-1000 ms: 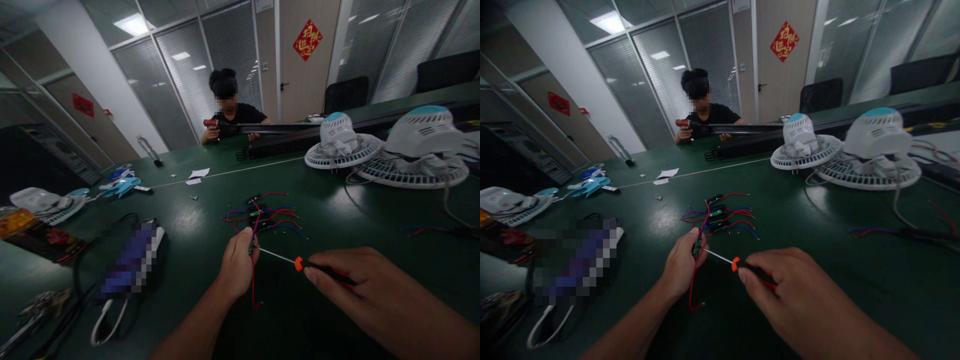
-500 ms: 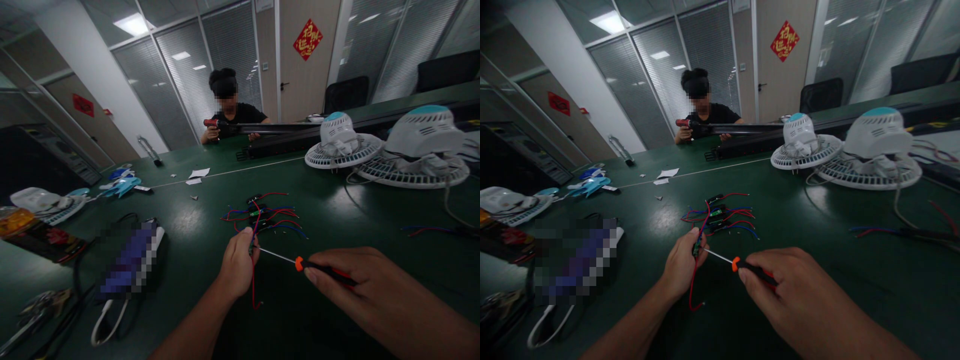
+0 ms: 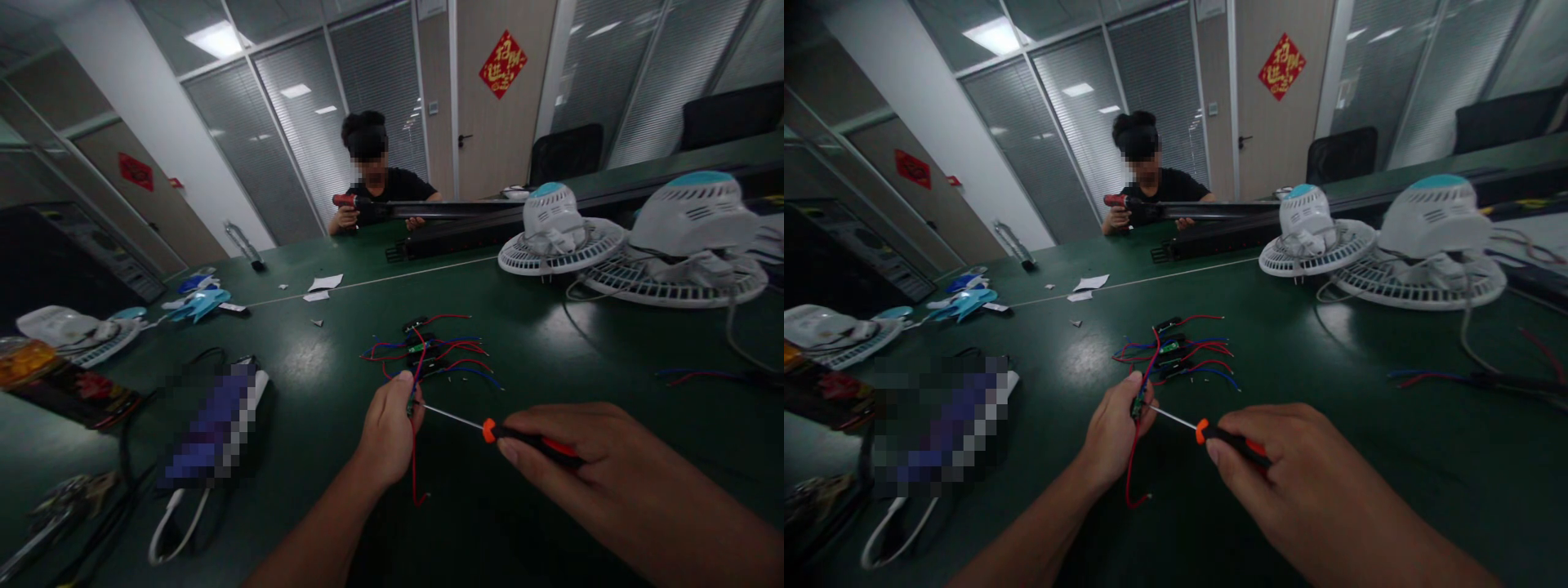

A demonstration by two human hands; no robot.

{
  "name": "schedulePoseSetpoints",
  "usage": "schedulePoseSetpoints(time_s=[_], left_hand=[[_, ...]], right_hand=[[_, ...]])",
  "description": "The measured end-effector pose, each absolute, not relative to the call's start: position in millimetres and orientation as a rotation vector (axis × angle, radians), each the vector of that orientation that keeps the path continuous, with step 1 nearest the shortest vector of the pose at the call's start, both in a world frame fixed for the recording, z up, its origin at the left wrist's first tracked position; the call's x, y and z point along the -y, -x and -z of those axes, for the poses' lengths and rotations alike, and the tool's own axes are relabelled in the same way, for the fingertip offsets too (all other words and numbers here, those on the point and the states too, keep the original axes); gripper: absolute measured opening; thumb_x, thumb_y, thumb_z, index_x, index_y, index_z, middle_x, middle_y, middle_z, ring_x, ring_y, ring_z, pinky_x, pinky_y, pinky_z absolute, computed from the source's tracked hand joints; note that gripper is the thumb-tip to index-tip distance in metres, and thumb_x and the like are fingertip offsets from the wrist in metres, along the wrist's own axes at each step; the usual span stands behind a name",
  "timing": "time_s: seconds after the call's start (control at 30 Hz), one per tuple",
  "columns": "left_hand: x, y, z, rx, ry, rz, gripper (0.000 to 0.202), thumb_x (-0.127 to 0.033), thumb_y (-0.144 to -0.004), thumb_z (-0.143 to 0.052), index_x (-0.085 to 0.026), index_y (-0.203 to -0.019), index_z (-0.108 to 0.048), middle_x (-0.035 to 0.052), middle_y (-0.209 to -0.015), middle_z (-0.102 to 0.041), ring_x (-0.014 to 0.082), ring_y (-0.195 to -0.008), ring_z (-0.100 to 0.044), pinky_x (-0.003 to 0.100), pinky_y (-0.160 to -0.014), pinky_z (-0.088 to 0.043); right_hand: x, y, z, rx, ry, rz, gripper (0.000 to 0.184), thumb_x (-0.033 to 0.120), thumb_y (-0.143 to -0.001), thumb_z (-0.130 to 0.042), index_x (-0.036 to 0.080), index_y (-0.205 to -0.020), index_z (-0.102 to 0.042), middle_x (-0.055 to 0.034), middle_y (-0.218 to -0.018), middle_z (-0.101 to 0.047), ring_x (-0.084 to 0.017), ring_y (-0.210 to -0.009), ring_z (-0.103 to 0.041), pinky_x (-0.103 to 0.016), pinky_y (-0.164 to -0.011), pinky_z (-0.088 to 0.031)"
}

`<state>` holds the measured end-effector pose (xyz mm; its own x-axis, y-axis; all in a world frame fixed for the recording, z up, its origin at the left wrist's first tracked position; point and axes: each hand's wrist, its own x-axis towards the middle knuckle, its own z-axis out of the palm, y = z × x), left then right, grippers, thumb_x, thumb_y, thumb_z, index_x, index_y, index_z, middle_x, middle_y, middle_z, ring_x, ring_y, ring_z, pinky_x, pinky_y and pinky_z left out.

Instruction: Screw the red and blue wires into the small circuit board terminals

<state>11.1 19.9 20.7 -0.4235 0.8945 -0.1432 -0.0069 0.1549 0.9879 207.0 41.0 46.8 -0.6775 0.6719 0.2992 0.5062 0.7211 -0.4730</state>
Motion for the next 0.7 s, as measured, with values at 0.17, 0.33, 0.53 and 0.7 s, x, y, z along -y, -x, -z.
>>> schedulePoseSetpoints(time_s=[0.17, 0.33, 0.53, 0.7], left_hand=[[-19.5, -10.7, -19.7, -1.592, -0.891, -1.372, 0.041, -0.061, -0.069, -0.049, -0.021, -0.058, -0.048, -0.0061, -0.047, -0.037, 0.0110, -0.044, -0.033, 0.025, -0.047, -0.029], [-19.6, -10.3, -18.7, -1.591, -0.873, -1.394, 0.044, -0.063, -0.069, -0.053, -0.021, -0.057, -0.049, -0.0061, -0.047, -0.037, 0.0111, -0.045, -0.034, 0.024, -0.047, -0.030], [-19.5, -10.2, -18.9, -1.608, -0.885, -1.403, 0.045, -0.064, -0.069, -0.054, -0.021, -0.054, -0.049, -0.0055, -0.046, -0.037, 0.0118, -0.045, -0.036, 0.025, -0.048, -0.032], [-19.4, -9.8, -19.2, -1.610, -0.911, -1.393, 0.044, -0.061, -0.072, -0.052, -0.021, -0.055, -0.050, -0.0053, -0.046, -0.039, 0.0116, -0.045, -0.036, 0.025, -0.048, -0.033]], right_hand=[[-40.6, -207.8, -46.2, 2.477, 0.912, -0.519, 0.029, 0.034, -0.092, -0.046, 0.025, -0.080, -0.071, -0.0019, -0.077, -0.074, -0.017, -0.062, -0.066, -0.030, -0.056, -0.049], [-42.3, -205.3, -49.5, 2.502, 0.948, -0.604, 0.031, 0.034, -0.093, -0.045, 0.025, -0.073, -0.067, 0.0014, -0.068, -0.070, -0.015, -0.057, -0.063, -0.031, -0.056, -0.048], [-42.6, -206.2, -48.5, 2.453, 0.923, -0.551, 0.028, 0.033, -0.091, -0.048, 0.025, -0.072, -0.067, -0.0008, -0.075, -0.073, -0.017, -0.061, -0.066, -0.030, -0.055, -0.048], [-41.9, -205.7, -49.4, 2.464, 0.912, -0.550, 0.028, 0.032, -0.091, -0.047, 0.025, -0.074, -0.069, -0.0005, -0.072, -0.072, -0.016, -0.059, -0.065, -0.030, -0.055, -0.049]])
